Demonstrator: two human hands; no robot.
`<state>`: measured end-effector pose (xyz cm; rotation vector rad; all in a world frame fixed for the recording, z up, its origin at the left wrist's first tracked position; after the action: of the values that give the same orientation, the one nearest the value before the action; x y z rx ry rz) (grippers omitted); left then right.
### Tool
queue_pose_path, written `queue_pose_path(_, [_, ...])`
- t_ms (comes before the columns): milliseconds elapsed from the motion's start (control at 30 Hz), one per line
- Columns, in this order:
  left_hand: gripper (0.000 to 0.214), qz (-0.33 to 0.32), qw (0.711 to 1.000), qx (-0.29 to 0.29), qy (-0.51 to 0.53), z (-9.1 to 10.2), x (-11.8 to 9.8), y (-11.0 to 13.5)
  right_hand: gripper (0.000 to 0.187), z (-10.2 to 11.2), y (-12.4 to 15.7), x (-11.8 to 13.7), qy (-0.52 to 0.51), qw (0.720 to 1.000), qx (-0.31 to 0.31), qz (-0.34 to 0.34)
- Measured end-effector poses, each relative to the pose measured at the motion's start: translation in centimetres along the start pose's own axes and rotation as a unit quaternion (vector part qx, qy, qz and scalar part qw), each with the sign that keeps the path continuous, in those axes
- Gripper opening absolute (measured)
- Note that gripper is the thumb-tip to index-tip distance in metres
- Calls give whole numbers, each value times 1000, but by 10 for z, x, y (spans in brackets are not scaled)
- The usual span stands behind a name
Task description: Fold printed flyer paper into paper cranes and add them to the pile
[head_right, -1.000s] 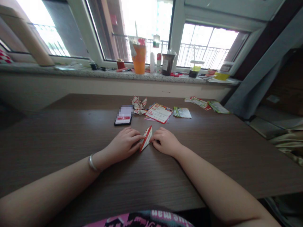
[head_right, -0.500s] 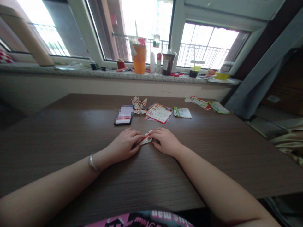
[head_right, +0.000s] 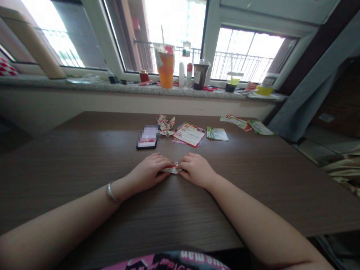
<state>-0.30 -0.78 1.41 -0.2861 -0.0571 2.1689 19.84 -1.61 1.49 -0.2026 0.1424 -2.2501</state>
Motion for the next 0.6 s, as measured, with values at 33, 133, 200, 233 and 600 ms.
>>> queue_pose_path(33, [19,-2,1000,-2,-5,0,1,0,16,0,0,1,3,1000,1,2])
queue_pose_path(133, [18,-10,999,-17,-27,-1,2,0,17,2,0,4,13,1000,8,3])
queue_pose_path(200, [18,-19,998,-31,-46,0,1,0,17,2,-1,6,22,1000,10,4])
queue_pose_path(233, [17,-21,997,-38,-58,1,0,0,17,2,-1,7,26,1000,10,5])
queue_pose_path(600, [18,-24,990,4,-136,-2,-6,-1,16,1,-2,9,21,1000,4,-8])
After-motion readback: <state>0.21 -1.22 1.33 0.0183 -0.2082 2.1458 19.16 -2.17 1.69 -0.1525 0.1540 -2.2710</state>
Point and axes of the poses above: each hand's wrist, its own y-axis away from the middle knuckle, its own z-axis out of the back of the hand, x = y × z, the point moved 2 cm from there along -y, towards the middle knuckle, and after that the axes turned 11 degrees about x, right-handed, at the moved point
